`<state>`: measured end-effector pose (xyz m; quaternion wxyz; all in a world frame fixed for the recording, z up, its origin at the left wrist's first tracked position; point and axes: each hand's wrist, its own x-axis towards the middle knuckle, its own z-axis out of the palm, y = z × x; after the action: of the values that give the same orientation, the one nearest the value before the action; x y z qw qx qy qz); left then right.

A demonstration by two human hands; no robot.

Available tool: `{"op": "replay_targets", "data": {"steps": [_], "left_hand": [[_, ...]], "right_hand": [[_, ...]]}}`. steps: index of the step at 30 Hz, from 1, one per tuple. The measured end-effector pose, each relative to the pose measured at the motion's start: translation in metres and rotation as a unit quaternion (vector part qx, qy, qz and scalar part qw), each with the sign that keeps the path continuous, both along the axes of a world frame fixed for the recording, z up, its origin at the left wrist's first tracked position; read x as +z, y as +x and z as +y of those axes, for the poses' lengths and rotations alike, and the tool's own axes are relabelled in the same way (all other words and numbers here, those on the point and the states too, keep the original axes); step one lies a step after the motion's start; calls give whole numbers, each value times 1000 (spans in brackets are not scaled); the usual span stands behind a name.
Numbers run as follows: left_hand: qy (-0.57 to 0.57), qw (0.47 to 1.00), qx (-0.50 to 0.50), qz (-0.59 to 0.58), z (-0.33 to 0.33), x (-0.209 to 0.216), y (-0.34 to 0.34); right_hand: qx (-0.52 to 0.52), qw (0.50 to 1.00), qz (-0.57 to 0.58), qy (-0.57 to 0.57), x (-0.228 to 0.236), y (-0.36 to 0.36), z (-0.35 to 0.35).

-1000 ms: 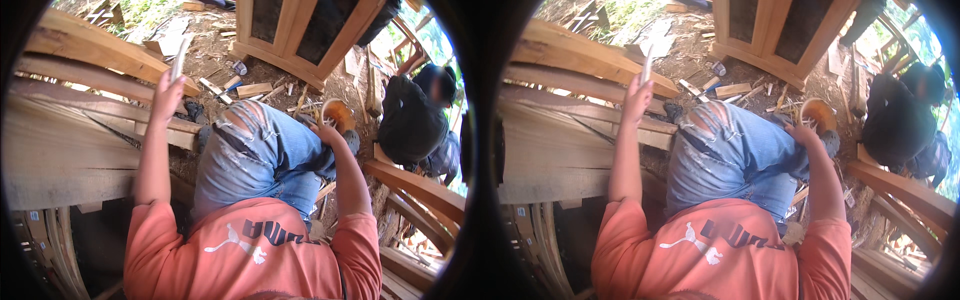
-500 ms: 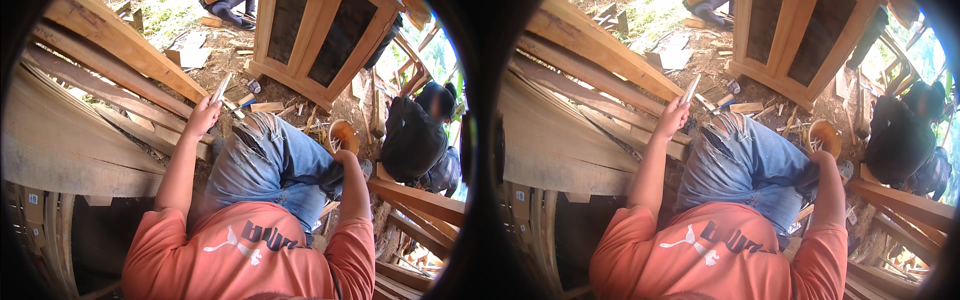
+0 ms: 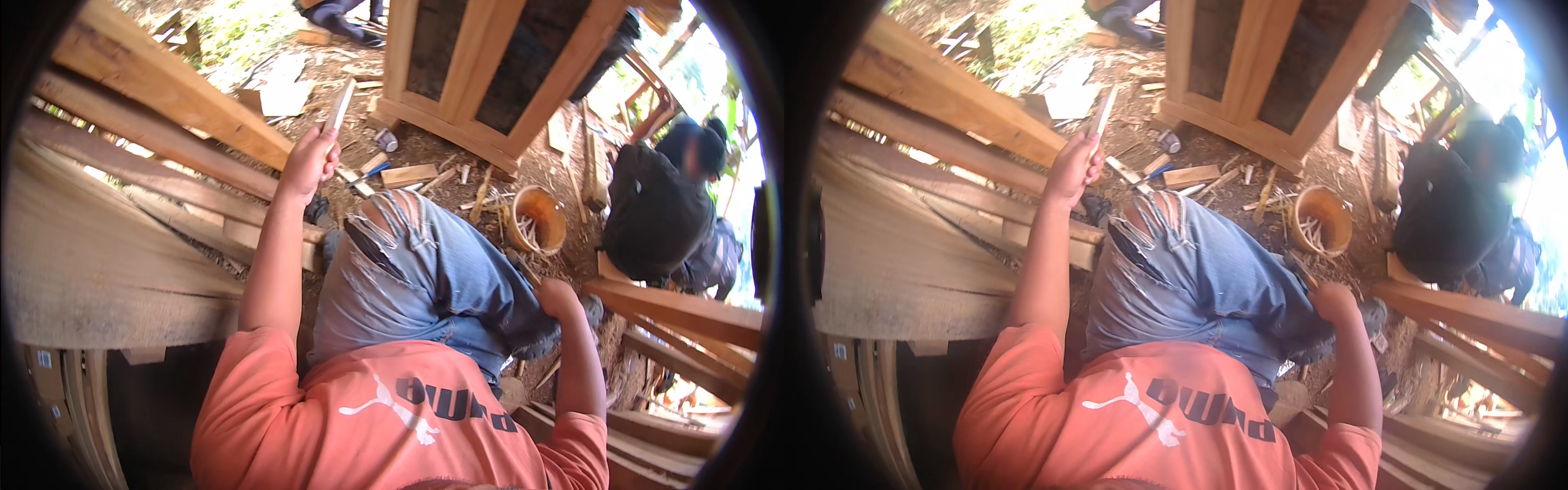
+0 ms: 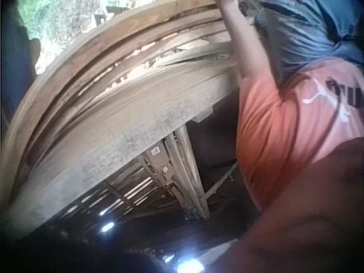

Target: The person sits on the ground and smooths a small wooden stick with a hand plane, then uses a hammer to drive nails into a wooden frame. The person handles the stick, plane, and hammer while working on the frame.

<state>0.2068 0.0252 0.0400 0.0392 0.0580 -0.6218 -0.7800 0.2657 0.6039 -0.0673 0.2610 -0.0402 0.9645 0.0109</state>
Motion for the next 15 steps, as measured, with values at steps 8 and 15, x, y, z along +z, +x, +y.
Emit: {"op": "replay_targets", "data": {"steps": [8,15], "left_hand": [[12,994,-99,52,47,24,0],[77,993,-93,-6,61,-7,37]], "right_hand": [[-114,991,25,-58,-32,-35,-18],[-151,982,68,-92,-46,-53,-17]]}}
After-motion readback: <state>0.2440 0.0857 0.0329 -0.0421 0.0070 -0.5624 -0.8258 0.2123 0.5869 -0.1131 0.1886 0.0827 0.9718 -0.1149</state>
